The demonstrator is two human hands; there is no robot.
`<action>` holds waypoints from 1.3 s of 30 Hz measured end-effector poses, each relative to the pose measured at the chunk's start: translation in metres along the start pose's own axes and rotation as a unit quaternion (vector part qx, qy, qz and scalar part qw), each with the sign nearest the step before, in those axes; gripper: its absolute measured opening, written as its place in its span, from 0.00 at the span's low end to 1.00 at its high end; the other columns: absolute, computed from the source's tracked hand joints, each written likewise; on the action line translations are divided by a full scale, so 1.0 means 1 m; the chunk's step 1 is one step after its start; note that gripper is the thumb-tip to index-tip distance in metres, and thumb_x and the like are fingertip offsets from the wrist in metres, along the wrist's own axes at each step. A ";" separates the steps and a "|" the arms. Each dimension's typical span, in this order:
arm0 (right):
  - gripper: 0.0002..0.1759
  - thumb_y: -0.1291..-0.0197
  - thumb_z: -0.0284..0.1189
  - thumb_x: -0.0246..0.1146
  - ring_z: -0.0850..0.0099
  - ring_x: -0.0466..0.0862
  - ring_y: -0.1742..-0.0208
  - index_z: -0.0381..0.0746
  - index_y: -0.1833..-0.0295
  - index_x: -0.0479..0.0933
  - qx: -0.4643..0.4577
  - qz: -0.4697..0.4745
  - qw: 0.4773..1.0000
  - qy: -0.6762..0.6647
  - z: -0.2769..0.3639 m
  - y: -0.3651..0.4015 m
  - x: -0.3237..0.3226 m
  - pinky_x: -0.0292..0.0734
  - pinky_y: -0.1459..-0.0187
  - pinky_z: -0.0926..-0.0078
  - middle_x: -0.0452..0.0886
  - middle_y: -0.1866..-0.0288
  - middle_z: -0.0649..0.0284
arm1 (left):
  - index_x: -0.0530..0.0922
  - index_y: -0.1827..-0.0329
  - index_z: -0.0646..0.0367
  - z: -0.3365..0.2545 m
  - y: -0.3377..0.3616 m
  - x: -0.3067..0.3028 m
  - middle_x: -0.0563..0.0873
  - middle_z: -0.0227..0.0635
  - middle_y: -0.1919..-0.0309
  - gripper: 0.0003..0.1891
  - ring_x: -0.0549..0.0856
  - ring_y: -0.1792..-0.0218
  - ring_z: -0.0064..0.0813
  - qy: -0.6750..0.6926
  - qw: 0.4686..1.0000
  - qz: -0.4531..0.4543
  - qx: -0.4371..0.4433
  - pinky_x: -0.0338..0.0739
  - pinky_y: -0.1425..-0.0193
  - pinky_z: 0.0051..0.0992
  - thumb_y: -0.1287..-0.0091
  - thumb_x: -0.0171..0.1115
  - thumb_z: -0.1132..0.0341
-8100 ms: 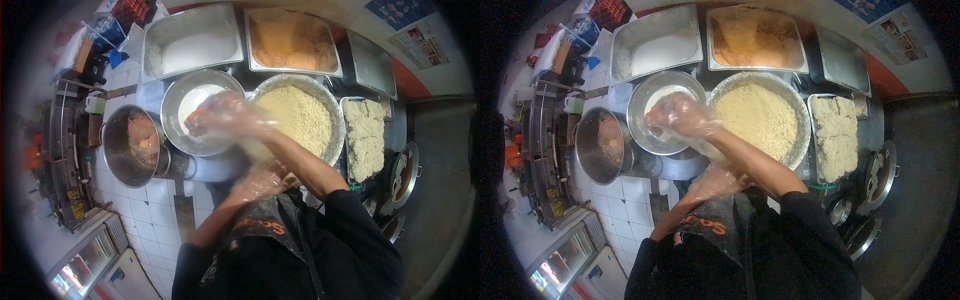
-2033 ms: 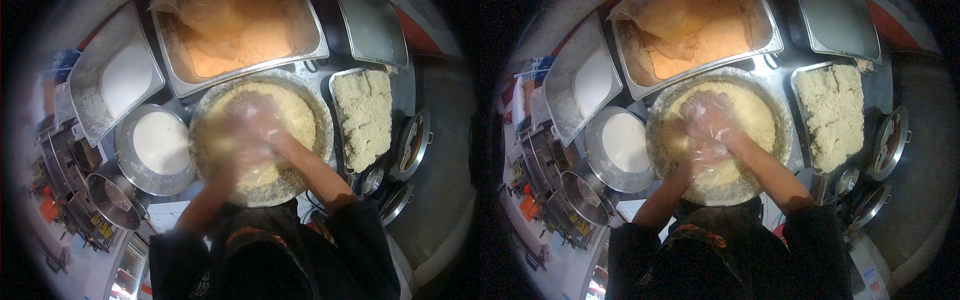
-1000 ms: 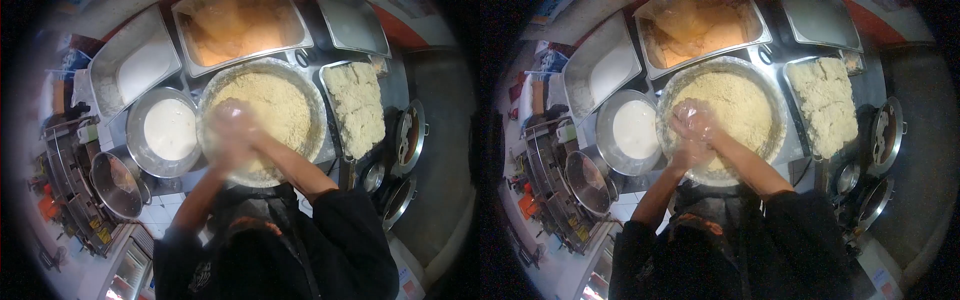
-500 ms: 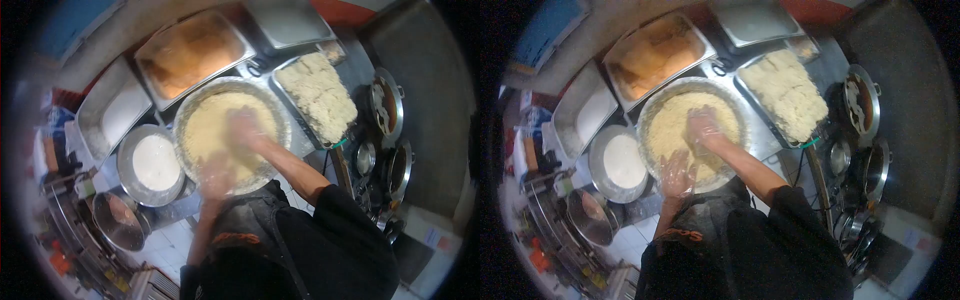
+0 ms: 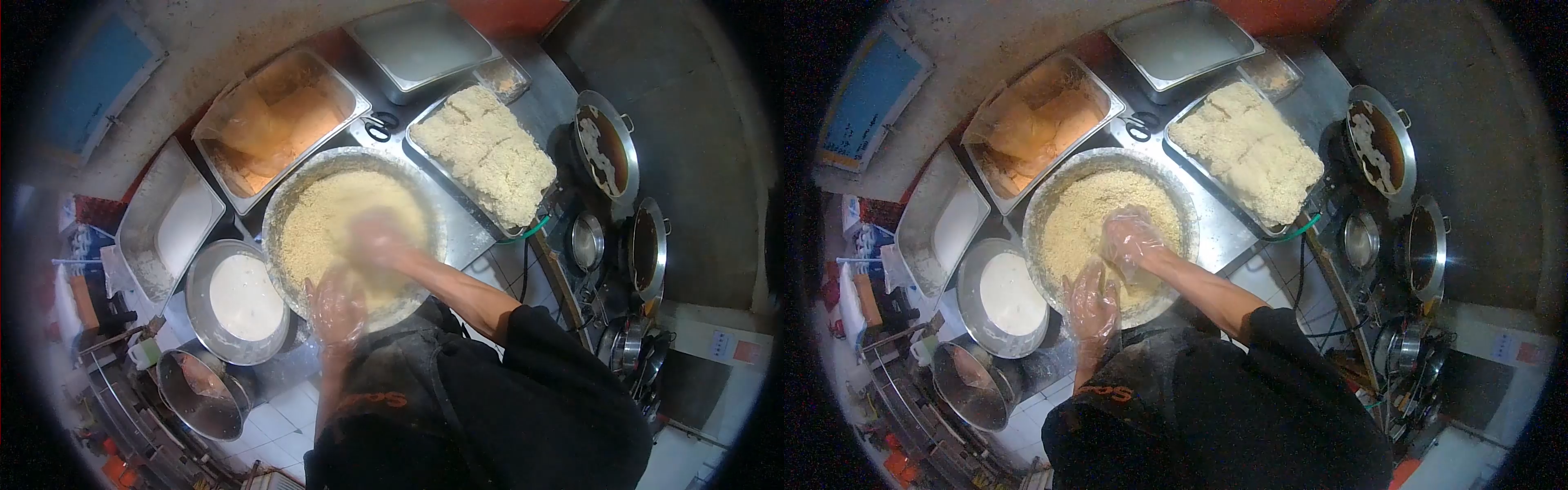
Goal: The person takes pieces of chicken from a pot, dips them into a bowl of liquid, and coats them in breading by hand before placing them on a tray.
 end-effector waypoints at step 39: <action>0.26 0.48 0.27 0.74 0.70 0.85 0.53 0.34 0.41 0.82 0.435 0.041 0.833 -0.340 -0.303 0.190 -0.331 0.79 0.47 0.72 0.88 0.51 0.62 | 0.80 0.39 0.56 -0.009 -0.013 -0.010 0.87 0.42 0.43 0.16 0.85 0.41 0.45 -0.080 0.987 -0.006 -0.138 0.69 0.23 0.47 0.29 0.64 0.67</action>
Point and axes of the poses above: each hand's wrist, its own y-axis away from the middle knuckle, its own x-axis out of the palm, z = x × y, the point moved 6 cm from there along -y, towards the middle knuckle
